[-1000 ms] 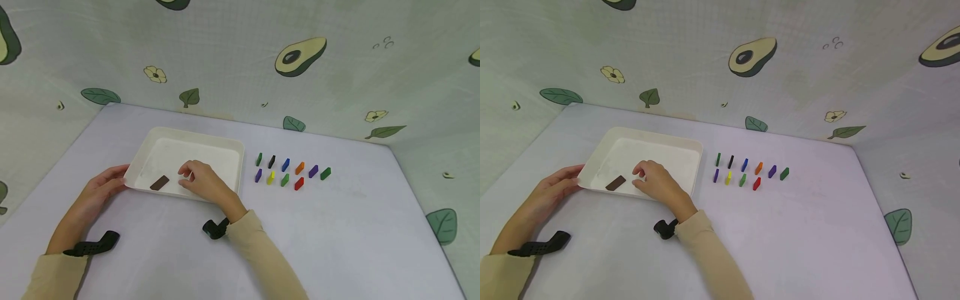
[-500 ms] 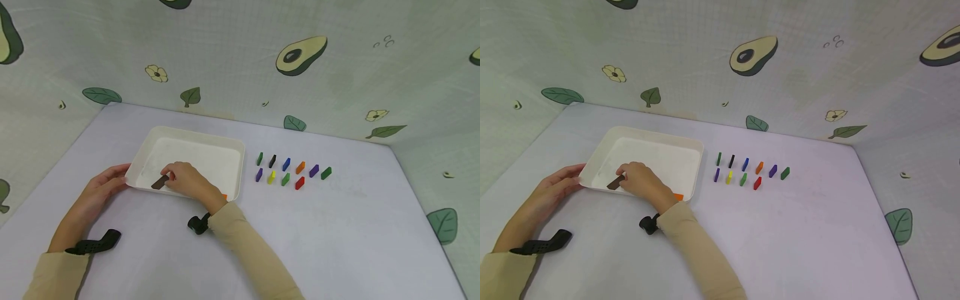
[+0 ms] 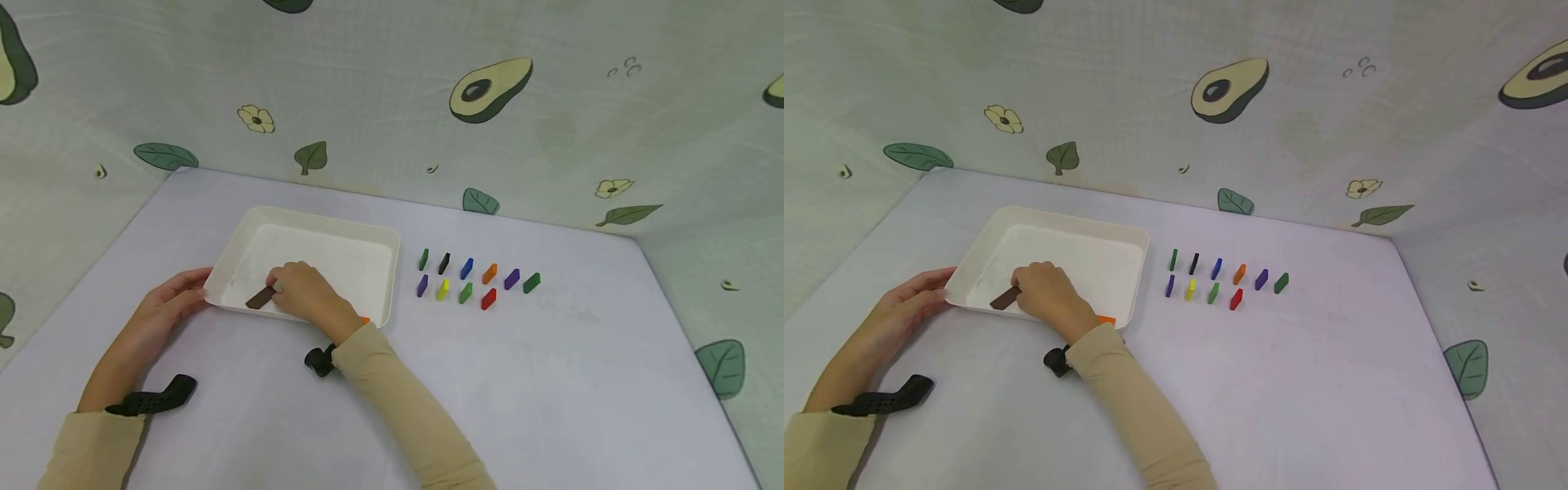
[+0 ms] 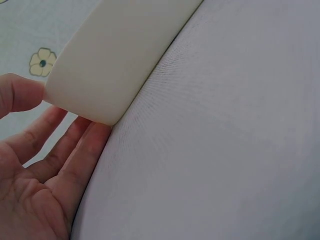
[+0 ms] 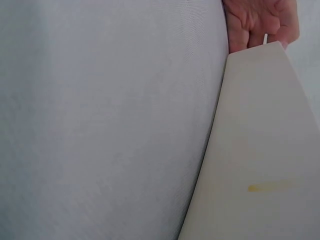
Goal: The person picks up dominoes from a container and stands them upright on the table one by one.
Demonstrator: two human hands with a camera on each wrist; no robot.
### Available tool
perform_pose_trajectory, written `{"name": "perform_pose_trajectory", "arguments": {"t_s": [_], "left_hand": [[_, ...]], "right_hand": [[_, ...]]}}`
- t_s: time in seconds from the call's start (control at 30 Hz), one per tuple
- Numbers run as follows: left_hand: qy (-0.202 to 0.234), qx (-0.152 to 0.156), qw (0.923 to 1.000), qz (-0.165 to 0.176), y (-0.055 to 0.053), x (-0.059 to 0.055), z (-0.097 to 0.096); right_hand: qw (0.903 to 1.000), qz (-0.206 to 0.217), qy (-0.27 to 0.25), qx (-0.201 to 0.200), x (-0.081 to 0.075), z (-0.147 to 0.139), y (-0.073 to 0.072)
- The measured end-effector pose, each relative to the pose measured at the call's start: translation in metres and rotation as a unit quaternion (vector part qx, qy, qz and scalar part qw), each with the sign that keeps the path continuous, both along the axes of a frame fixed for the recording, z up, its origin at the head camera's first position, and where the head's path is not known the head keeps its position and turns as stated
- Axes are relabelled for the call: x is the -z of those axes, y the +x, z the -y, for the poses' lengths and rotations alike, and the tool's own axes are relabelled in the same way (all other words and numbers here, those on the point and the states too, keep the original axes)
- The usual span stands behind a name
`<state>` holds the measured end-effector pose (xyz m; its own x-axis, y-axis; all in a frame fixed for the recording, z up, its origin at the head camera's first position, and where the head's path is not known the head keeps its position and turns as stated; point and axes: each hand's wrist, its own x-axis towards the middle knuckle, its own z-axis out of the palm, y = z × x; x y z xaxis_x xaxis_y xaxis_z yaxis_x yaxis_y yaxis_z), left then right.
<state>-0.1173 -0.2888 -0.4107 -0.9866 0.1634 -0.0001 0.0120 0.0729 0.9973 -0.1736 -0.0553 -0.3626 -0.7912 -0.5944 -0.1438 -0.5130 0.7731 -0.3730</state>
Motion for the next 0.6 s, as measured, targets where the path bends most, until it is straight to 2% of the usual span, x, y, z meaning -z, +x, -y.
{"name": "perform_pose_trajectory", "arguments": {"t_s": [0.33, 0.6], "left_hand": [[0.005, 0.003, 1.0, -0.005, 0.0006, 0.0007, -0.0001], [-0.007, 0.0, 1.0, -0.003, -0.0001, 0.0006, -0.0005]], "right_hand": [[0.9977, -0.041, 0.05, -0.018, 0.0037, 0.0061, -0.0003], [0.9972, -0.048, 0.055, -0.014, 0.0046, 0.0042, 0.0003]]}}
